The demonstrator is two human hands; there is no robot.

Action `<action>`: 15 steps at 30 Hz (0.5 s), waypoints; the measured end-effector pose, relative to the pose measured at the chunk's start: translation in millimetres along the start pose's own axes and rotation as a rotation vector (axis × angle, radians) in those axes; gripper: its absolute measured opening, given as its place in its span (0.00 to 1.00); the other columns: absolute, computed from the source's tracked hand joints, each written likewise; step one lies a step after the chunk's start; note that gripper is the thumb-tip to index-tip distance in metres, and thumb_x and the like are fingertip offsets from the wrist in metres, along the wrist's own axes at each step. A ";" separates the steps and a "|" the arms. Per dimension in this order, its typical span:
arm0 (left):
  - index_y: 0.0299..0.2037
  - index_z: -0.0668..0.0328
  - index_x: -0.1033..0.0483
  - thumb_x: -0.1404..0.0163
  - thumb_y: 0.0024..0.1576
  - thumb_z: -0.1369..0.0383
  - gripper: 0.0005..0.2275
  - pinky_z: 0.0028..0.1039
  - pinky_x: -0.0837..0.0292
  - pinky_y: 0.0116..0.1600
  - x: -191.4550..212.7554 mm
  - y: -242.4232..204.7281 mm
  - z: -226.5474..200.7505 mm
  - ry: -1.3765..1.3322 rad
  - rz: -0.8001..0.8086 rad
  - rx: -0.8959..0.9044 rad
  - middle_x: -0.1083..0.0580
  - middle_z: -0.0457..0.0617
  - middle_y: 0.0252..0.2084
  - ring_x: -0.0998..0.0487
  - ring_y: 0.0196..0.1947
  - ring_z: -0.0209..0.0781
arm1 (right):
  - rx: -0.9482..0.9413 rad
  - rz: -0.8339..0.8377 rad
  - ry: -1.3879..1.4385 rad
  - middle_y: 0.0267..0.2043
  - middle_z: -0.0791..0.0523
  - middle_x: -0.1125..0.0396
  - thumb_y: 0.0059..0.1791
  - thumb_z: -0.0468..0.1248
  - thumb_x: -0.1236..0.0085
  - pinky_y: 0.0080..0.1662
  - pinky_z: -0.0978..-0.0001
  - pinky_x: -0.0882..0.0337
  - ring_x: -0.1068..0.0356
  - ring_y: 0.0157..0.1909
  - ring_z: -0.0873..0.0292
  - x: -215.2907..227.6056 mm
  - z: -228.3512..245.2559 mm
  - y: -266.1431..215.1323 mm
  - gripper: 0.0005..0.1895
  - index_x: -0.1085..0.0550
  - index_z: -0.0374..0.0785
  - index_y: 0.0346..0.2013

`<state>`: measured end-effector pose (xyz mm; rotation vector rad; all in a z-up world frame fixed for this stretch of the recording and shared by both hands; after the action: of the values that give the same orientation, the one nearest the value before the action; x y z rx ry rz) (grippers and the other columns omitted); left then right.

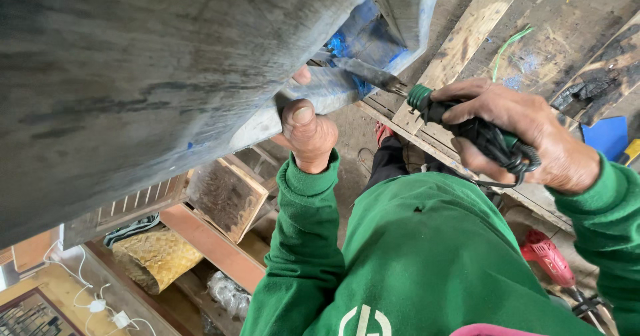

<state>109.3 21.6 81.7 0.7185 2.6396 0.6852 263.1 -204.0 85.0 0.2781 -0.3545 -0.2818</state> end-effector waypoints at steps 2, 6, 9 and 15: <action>0.47 0.61 0.28 0.42 0.60 0.48 0.22 0.31 0.29 0.55 -1.8 1.0 -4.3 -0.038 -0.012 0.012 0.28 0.44 0.43 0.27 0.45 0.40 | -0.004 0.013 -0.033 0.54 0.44 0.30 0.39 0.37 0.38 0.58 0.56 0.27 0.29 0.63 0.41 -3.0 3.7 -1.5 0.25 0.29 0.34 0.49; 0.47 0.59 0.27 0.42 0.61 0.50 0.20 0.30 0.31 0.55 -2.3 4.1 -13.2 0.028 0.005 -0.028 0.28 0.43 0.42 0.27 0.45 0.38 | -0.021 0.002 -0.077 0.58 0.42 0.32 0.37 0.35 0.36 0.57 0.55 0.26 0.29 0.62 0.40 -17.2 14.8 -7.2 0.27 0.30 0.33 0.50; 0.49 0.59 0.27 0.42 0.62 0.51 0.20 0.30 0.31 0.55 3.2 2.6 -12.4 0.039 0.009 -0.056 0.28 0.43 0.42 0.27 0.45 0.39 | -0.034 -0.027 -0.128 0.59 0.41 0.33 0.36 0.32 0.35 0.54 0.56 0.26 0.28 0.59 0.41 -32.7 23.2 -10.8 0.26 0.30 0.34 0.48; 0.57 0.35 0.27 0.55 0.71 0.55 0.09 0.33 0.34 0.65 14.6 -2.5 -16.1 0.392 0.144 -0.317 0.28 0.41 0.51 0.28 0.52 0.40 | -0.042 -0.152 -0.200 0.59 0.44 0.33 0.40 0.27 0.36 0.51 0.56 0.25 0.26 0.55 0.43 -58.6 37.8 -8.1 0.22 0.30 0.35 0.47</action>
<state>89.6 21.7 91.3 0.7464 2.7303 1.3725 194.3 -201.2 98.9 0.2363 -0.5251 -0.4678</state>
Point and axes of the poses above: each hand's wrist, its own y-axis towards the middle knuckle, its own x-axis out of the back of the hand, z = x × y, the point moved 6 cm from there along y, towards the middle knuckle
